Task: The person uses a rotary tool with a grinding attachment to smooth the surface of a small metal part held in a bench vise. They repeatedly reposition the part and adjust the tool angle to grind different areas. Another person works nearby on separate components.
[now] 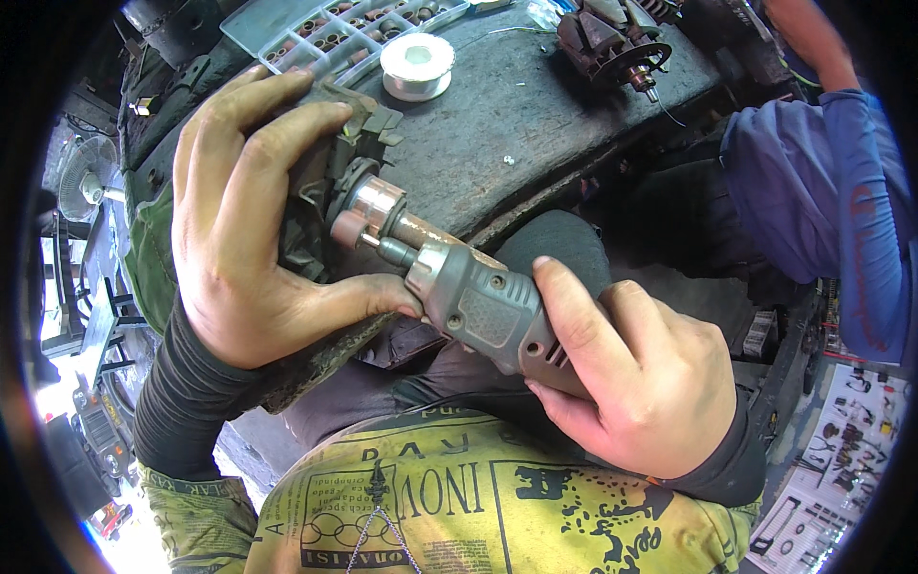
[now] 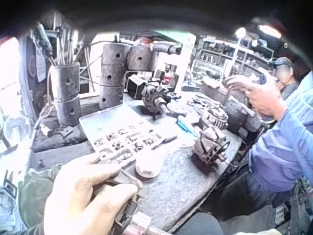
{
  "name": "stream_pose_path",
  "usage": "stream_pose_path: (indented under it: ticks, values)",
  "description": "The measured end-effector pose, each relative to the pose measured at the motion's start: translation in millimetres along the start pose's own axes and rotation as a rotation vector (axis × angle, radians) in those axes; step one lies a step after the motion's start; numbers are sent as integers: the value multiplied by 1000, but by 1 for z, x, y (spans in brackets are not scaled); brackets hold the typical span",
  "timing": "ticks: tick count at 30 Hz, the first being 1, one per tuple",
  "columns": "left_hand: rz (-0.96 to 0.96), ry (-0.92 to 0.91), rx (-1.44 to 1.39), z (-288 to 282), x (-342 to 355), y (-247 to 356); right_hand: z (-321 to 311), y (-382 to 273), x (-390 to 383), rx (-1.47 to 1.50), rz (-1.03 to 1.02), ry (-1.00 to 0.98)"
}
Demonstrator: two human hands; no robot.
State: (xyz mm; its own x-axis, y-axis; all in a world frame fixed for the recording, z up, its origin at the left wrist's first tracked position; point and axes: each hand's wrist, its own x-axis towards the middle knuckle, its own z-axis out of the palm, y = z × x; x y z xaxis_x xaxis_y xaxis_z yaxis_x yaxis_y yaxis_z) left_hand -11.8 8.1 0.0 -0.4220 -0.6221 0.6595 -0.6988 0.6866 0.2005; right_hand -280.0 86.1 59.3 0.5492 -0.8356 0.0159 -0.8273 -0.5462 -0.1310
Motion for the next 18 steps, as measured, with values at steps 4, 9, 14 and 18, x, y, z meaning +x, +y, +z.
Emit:
stream_pose_path:
  ticks: [4,9,14,18]
  values:
    - [4,1,7,0,0,0,0,0,-1,6,17,-5]
    - [6,3,12,2,0,0,-3,0,-2,-37,37,-47]
    - [2,-10,14,0,-1,-1,-4,0,-2,-41,2,-72]
    - [9,-6,3,1,-1,-2,-3,1,-3,-28,3,-66]
